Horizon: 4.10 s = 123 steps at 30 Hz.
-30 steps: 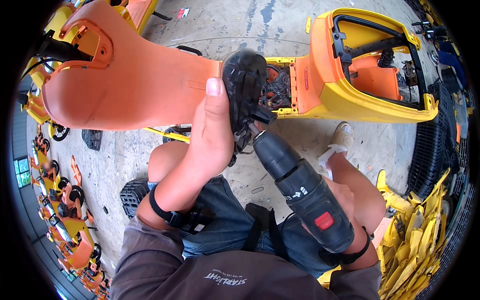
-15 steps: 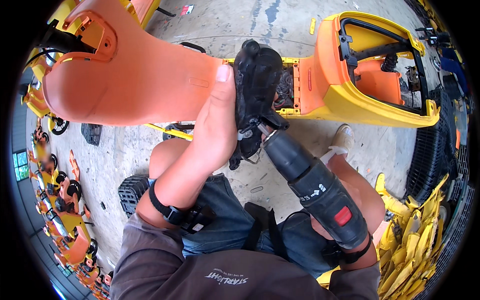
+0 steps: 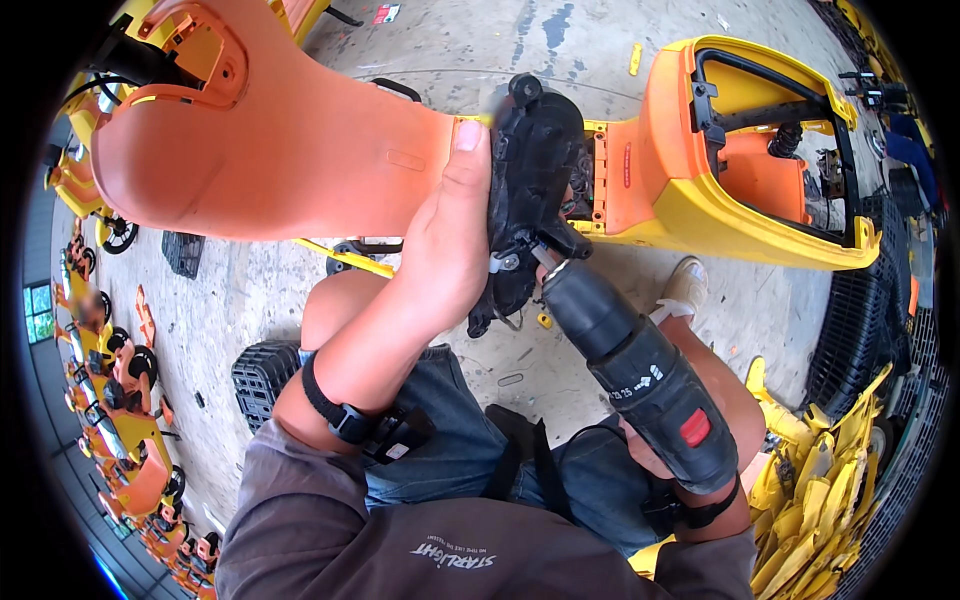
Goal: The person uses a power drill to remove and then re-attach screws on a black plastic component while working on a yellow motorcycle frame.
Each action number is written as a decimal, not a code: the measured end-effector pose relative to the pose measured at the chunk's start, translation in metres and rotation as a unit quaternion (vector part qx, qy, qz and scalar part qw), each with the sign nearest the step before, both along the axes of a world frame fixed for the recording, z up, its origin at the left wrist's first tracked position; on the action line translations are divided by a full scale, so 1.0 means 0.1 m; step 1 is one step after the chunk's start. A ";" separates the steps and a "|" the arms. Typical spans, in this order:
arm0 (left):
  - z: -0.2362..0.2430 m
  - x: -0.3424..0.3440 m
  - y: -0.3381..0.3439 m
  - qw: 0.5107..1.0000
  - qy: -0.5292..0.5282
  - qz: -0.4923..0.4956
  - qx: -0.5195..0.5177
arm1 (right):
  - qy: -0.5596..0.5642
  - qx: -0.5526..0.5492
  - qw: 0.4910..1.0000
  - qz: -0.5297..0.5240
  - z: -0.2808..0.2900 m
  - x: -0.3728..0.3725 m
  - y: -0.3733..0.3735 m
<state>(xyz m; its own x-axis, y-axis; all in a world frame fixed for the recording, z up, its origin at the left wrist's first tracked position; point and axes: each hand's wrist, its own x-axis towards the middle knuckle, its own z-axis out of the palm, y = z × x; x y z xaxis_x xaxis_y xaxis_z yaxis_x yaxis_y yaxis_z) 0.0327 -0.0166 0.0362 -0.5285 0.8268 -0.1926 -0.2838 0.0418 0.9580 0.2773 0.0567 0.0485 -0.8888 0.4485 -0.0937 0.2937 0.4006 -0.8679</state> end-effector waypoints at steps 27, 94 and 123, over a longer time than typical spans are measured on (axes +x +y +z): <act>0.00 -0.03 -0.03 0.999 0.006 -0.040 -0.005 | -0.044 -0.027 0.998 -0.035 0.07 -0.03 0.01; -0.12 -0.04 0.04 0.984 -0.179 0.007 -0.003 | 0.006 0.004 0.999 -0.038 -0.07 0.10 0.00; -0.21 0.26 0.09 0.968 -0.242 0.055 -0.033 | -0.119 0.037 0.991 -0.049 0.12 -0.12 -0.08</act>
